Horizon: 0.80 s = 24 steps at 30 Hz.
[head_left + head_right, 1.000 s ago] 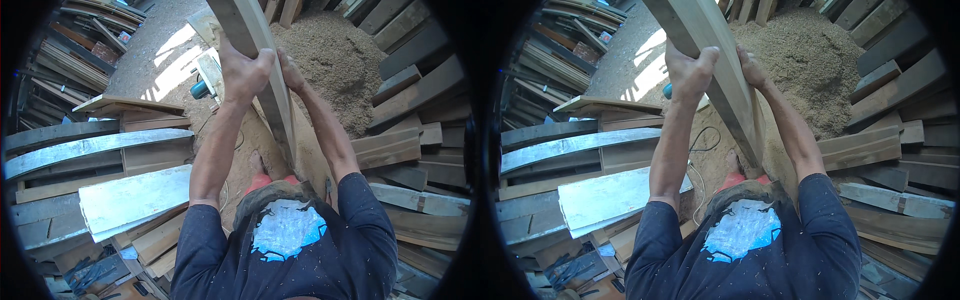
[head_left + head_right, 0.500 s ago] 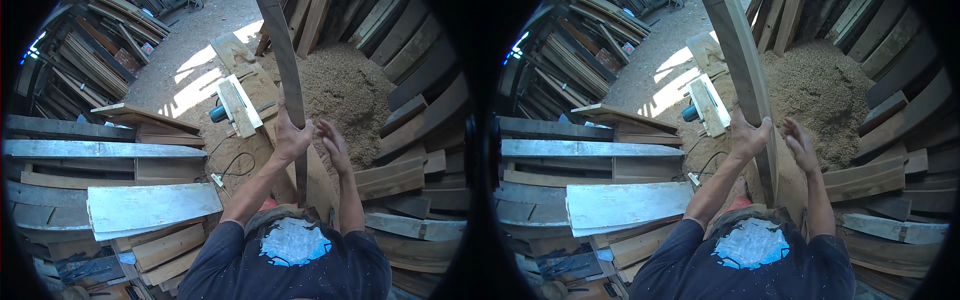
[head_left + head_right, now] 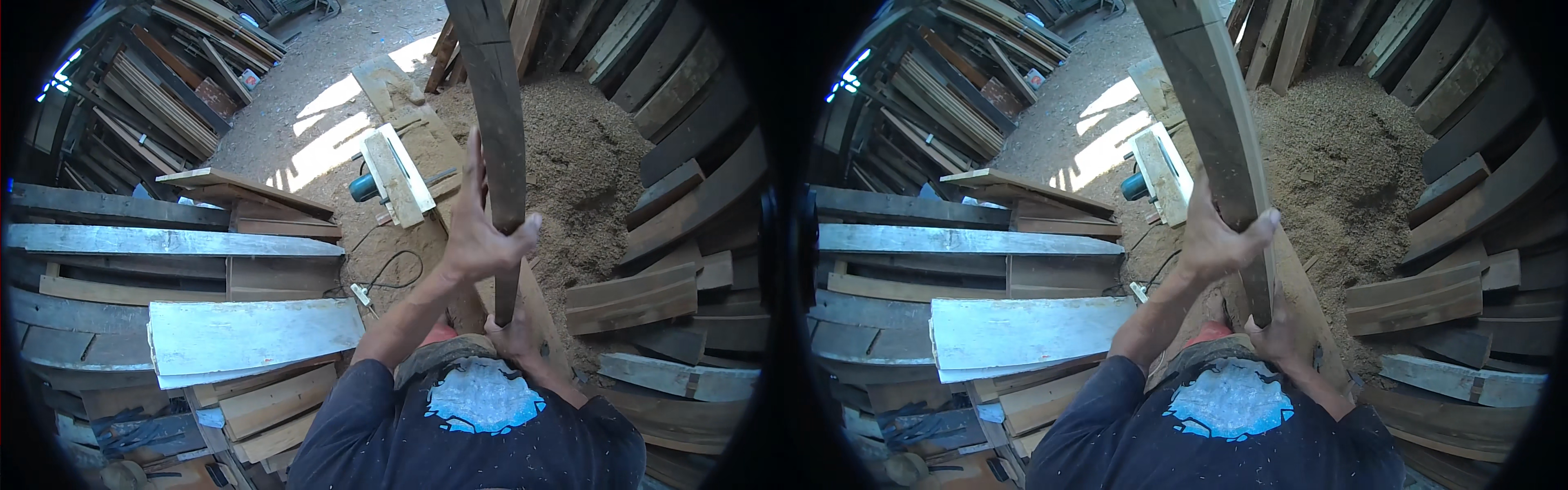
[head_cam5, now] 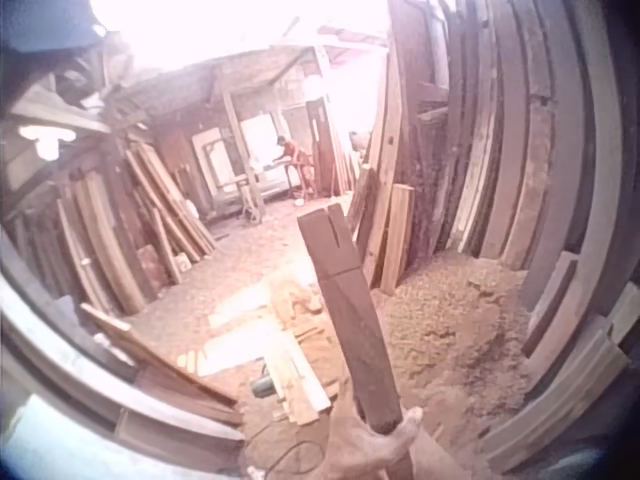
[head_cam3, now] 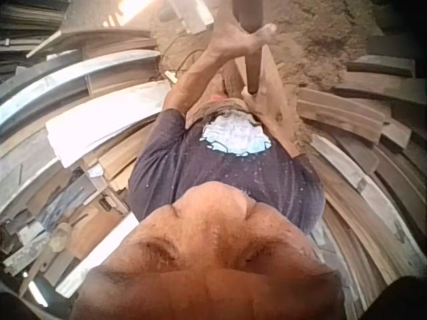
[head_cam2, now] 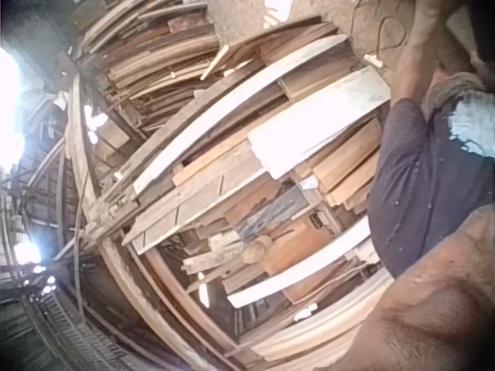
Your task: The person cuts slots into wooden boards using an electric circular saw, checks the joints by hand, and stacks the boards with other lumber.
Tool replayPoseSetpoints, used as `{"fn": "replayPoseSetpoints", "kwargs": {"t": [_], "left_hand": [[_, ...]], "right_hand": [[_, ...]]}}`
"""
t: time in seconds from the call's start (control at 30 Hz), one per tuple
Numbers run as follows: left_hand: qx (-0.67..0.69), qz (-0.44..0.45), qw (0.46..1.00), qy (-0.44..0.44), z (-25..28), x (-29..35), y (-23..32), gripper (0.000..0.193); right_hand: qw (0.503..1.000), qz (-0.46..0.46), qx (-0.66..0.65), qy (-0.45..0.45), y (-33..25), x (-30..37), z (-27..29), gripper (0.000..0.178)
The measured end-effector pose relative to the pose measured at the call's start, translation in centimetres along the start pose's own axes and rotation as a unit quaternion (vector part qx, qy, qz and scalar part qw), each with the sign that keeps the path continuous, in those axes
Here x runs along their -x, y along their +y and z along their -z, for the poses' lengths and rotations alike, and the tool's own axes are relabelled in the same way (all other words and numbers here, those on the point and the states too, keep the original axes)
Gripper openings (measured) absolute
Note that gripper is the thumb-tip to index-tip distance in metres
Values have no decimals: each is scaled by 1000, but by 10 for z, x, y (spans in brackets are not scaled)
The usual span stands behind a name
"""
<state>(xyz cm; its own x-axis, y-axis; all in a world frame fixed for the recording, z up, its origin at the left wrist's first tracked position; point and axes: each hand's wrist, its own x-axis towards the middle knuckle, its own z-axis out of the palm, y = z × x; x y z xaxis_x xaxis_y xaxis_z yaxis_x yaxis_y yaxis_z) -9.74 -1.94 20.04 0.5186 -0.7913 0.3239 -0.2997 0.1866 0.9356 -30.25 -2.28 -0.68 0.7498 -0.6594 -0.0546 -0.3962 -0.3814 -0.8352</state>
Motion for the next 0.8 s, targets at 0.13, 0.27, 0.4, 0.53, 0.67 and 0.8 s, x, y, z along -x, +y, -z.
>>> {"fn": "replayPoseSetpoints", "kwargs": {"t": [0.13, 0.27, 0.4, 0.53, 0.67, 0.8], "left_hand": [[58, 5, 997, 52, 21, -21, 36, 65], [-36, -46, 995, 80, 40, -28, 31, 61], [-33, -153, 983, 98, 51, -35, 63, 56], [-114, -210, 968, 80, 62, -49, 97, 111], [-211, -190, 957, 59, 73, -76, 89, 98], [-226, -206, 948, 86, 78, -92, 73, 100]], "right_hand": [[999, -14, 1, -44, 1, -3, 7, 95], [994, -30, 64, -85, -25, -23, 17, 97], [992, 99, 72, -38, -42, -57, 22, 101], [981, 190, 28, 5, -87, -127, 16, 77], [966, 257, -10, -35, -105, -185, -11, 43], [977, 175, -78, -94, -102, -214, -32, 27]]}}
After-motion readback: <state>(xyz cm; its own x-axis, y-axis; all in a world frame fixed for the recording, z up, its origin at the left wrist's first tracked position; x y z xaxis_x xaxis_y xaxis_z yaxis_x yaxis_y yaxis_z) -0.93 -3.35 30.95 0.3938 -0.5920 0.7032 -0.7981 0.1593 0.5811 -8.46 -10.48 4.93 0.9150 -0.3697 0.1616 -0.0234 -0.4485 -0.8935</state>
